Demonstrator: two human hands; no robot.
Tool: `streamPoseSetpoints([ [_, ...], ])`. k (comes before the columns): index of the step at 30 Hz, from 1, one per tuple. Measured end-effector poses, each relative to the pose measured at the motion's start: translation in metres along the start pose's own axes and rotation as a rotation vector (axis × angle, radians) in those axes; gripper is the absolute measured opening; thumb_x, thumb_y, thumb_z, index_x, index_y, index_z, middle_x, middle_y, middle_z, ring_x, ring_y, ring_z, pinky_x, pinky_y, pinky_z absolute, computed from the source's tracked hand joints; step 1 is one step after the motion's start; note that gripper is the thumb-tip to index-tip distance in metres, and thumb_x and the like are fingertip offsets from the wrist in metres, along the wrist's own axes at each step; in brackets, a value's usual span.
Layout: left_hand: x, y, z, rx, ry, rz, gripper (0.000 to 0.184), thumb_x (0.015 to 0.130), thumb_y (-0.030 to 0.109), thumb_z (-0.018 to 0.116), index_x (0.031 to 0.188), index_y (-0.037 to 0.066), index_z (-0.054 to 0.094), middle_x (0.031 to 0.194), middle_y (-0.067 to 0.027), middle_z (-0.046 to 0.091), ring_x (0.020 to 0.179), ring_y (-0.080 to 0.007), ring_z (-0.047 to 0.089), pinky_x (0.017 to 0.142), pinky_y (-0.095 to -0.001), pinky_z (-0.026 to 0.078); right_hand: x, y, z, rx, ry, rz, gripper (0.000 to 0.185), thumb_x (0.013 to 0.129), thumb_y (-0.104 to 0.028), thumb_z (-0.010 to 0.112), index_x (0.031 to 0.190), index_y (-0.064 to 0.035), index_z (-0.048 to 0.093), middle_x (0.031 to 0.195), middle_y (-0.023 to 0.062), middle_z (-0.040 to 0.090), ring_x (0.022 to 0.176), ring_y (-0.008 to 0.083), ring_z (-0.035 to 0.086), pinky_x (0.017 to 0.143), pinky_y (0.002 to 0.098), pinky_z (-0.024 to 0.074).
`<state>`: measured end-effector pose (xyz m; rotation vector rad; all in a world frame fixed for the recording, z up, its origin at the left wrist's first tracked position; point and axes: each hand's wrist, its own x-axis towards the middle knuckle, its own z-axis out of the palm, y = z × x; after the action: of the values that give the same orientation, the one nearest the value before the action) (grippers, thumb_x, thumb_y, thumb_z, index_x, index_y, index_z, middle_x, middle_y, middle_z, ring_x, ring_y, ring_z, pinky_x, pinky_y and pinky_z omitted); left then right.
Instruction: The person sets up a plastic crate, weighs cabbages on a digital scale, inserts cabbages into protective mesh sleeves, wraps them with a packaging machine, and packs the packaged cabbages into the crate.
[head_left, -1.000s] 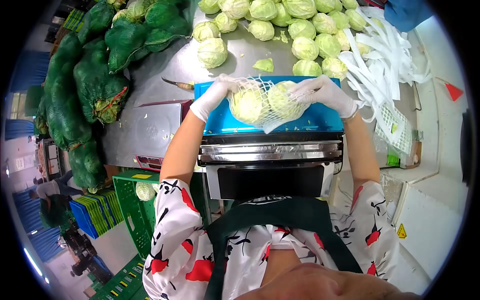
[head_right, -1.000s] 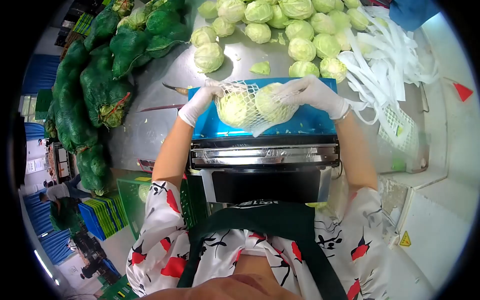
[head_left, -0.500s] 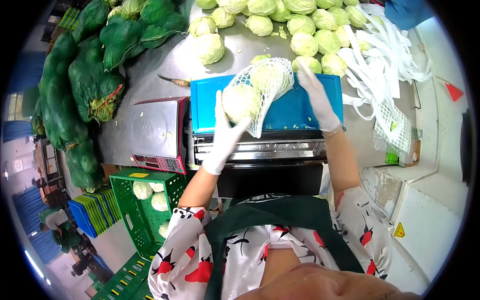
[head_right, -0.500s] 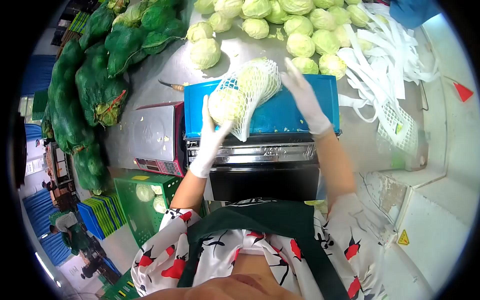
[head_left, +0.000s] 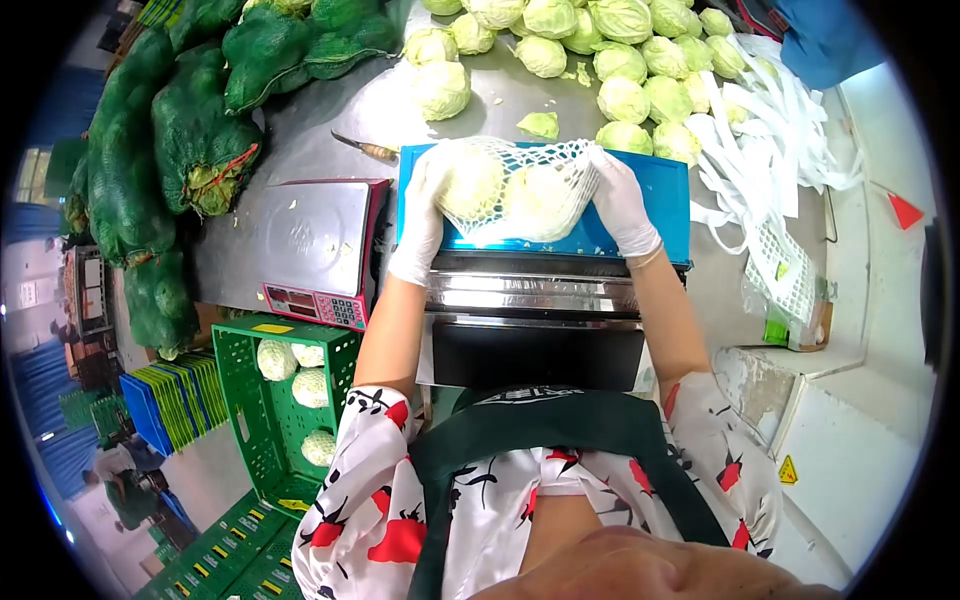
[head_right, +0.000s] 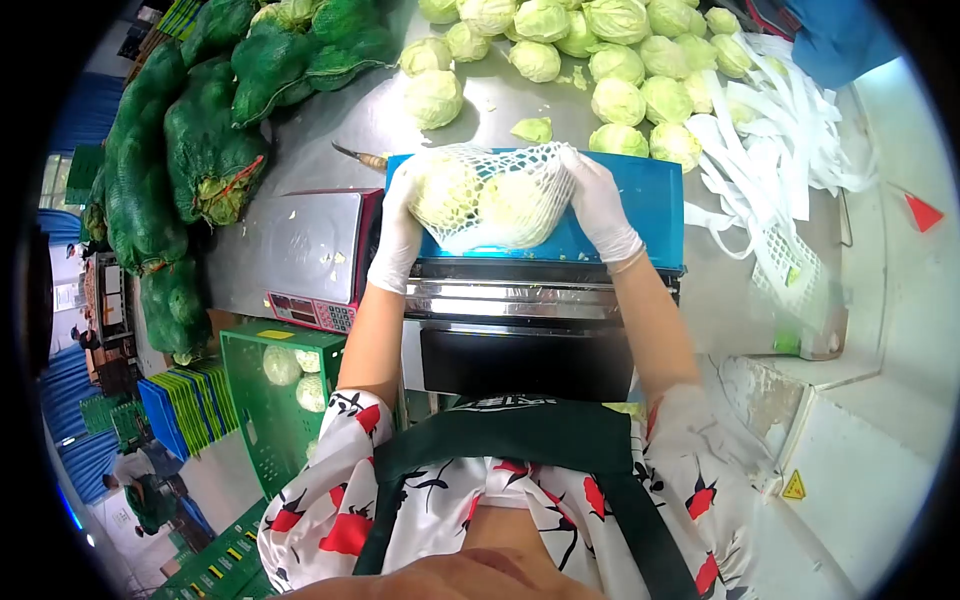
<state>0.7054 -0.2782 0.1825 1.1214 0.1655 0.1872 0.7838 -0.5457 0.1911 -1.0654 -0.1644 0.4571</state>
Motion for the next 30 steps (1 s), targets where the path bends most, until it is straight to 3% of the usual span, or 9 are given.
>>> streamPoseSetpoints([
  [7,-0.022,-0.029,0.042,0.479,-0.043,0.068,0.055,0.087,0.027,0.071,0.131,0.000,0.054,0.127,-0.0165,0.058,0.121,-0.0248,0.053,0.104,-0.0357,0.043,0.020,-0.017,-0.019,-0.221,0.086,0.049,0.040,0.098,-0.026,0.062,0.121,0.0069,0.060,0.106,0.0060,0.067,0.092,0.0106,0.063,0.083,0.0260,0.0512],
  [10,-0.020,-0.018,0.045,1.244,0.020,0.268,0.058,0.085,0.029,0.072,0.131,-0.001,0.054,0.129,-0.0205,0.055,0.123,-0.0317,0.052,0.103,-0.0389,0.044,0.012,-0.021,-0.026,-0.797,0.257,-0.081,0.051,0.090,-0.033,0.073,0.123,0.0037,0.059,0.106,0.0087,0.069,0.095,0.0108,0.063,0.083,0.0275,0.0517],
  [12,-0.029,0.004,0.058,1.092,-0.010,0.143,0.062,0.084,0.033,0.073,0.131,-0.002,0.053,0.127,-0.0223,0.057,0.120,-0.0356,0.055,0.102,-0.0405,0.045,0.000,-0.028,-0.019,-0.961,0.450,-0.134,0.054,0.087,-0.036,0.075,0.124,0.0002,0.060,0.104,0.0102,0.069,0.095,0.0116,0.063,0.083,0.0281,0.0515],
  [13,-0.033,0.006,0.056,1.052,-0.069,0.138,0.063,0.083,0.033,0.073,0.131,-0.002,0.053,0.126,-0.0223,0.058,0.119,-0.0354,0.056,0.102,-0.0403,0.045,-0.011,-0.037,-0.013,-0.840,0.370,0.119,0.047,0.091,-0.035,0.070,0.126,-0.0039,0.062,0.102,0.0123,0.070,0.097,0.0139,0.063,0.088,0.0280,0.0494],
  [17,-0.036,0.008,0.044,0.945,-0.247,0.074,0.066,0.084,0.032,0.071,0.137,0.000,0.049,0.130,-0.0225,0.057,0.121,-0.0333,0.057,0.105,-0.0390,0.044,-0.029,-0.015,-0.013,-0.741,0.102,0.110,0.045,0.100,-0.034,0.057,0.128,0.0003,0.060,0.109,0.0125,0.070,0.102,0.0159,0.062,0.097,0.0275,0.0446],
  [20,-0.035,0.002,0.035,0.782,-0.272,-0.030,0.070,0.086,0.033,0.071,0.142,0.000,0.044,0.137,-0.0224,0.054,0.132,-0.0320,0.048,0.111,-0.0377,0.037,-0.024,-0.013,-0.022,-0.786,0.076,-0.176,0.050,0.099,-0.036,0.058,0.129,0.0041,0.057,0.119,0.0144,0.067,0.111,0.0190,0.060,0.101,0.0279,0.0422],
  [22,-0.039,0.003,0.035,0.750,-0.241,-0.011,0.071,0.086,0.033,0.071,0.143,0.000,0.043,0.138,-0.0223,0.053,0.137,-0.0319,0.043,0.114,-0.0379,0.033,-0.033,-0.021,-0.018,-0.775,0.297,-0.177,0.052,0.096,-0.034,0.064,0.131,0.0038,0.056,0.131,0.0175,0.060,0.122,0.0246,0.055,0.106,0.0313,0.0388],
  [26,-0.088,0.038,0.011,1.348,0.072,0.273,0.073,0.084,0.036,0.074,0.139,-0.002,0.046,0.117,-0.0184,0.063,0.115,-0.0320,0.054,0.099,-0.0425,0.042,-0.107,-0.031,-0.015,-1.375,0.631,-0.609,0.047,0.091,-0.028,0.070,0.126,0.0002,0.059,0.124,0.0173,0.061,0.125,0.0330,0.051,0.106,0.0425,0.0377],
  [30,-0.143,0.024,-0.035,1.866,0.137,0.253,0.080,0.080,0.040,0.078,0.141,0.000,0.046,0.093,-0.0081,0.065,0.091,-0.0277,0.057,0.083,-0.0426,0.042,-0.187,0.011,-0.018,-1.934,0.869,-0.195,0.050,0.089,-0.033,0.070,0.125,-0.0011,0.058,0.111,0.0156,0.062,0.118,0.0368,0.049,0.104,0.0494,0.0351],
])
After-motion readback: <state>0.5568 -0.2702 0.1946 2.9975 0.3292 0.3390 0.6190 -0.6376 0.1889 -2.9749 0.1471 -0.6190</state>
